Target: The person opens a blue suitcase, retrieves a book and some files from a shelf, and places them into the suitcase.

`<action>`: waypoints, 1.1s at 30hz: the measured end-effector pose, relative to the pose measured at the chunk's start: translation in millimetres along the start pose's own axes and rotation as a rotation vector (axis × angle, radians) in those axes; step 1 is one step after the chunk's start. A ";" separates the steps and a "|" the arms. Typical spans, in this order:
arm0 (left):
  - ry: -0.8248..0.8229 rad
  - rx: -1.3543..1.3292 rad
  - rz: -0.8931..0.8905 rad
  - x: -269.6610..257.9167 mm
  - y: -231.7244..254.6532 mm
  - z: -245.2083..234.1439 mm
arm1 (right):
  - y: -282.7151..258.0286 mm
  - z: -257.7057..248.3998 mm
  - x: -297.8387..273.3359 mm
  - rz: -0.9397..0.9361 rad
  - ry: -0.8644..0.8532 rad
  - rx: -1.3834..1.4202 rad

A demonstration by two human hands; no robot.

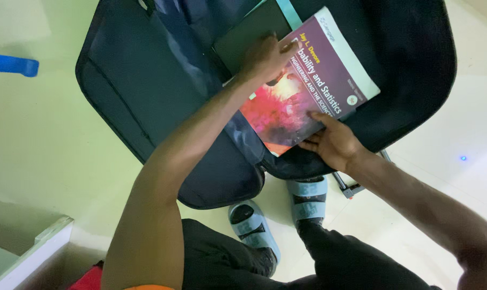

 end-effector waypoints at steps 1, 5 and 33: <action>-0.003 0.003 -0.001 0.2 -0.9 -1.0 | -3.6 -0.4 -0.3 -0.049 -0.003 -0.005; -0.001 -0.138 -0.002 2.1 0.5 -13.1 | -18.4 -14.3 6.1 -0.130 0.062 0.025; 0.186 -0.461 0.036 -58.9 38.8 -39.3 | -77.9 2.1 -40.8 -0.399 -0.058 -0.174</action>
Point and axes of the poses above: each hand's wrist, its own x-axis towards the middle knuckle, its own z-axis out of the palm, y = z × x, the point moved 8 cm from there along x, towards the middle knuckle, and after that the axes turned 3 degrees about z, right-handed, at the moved point
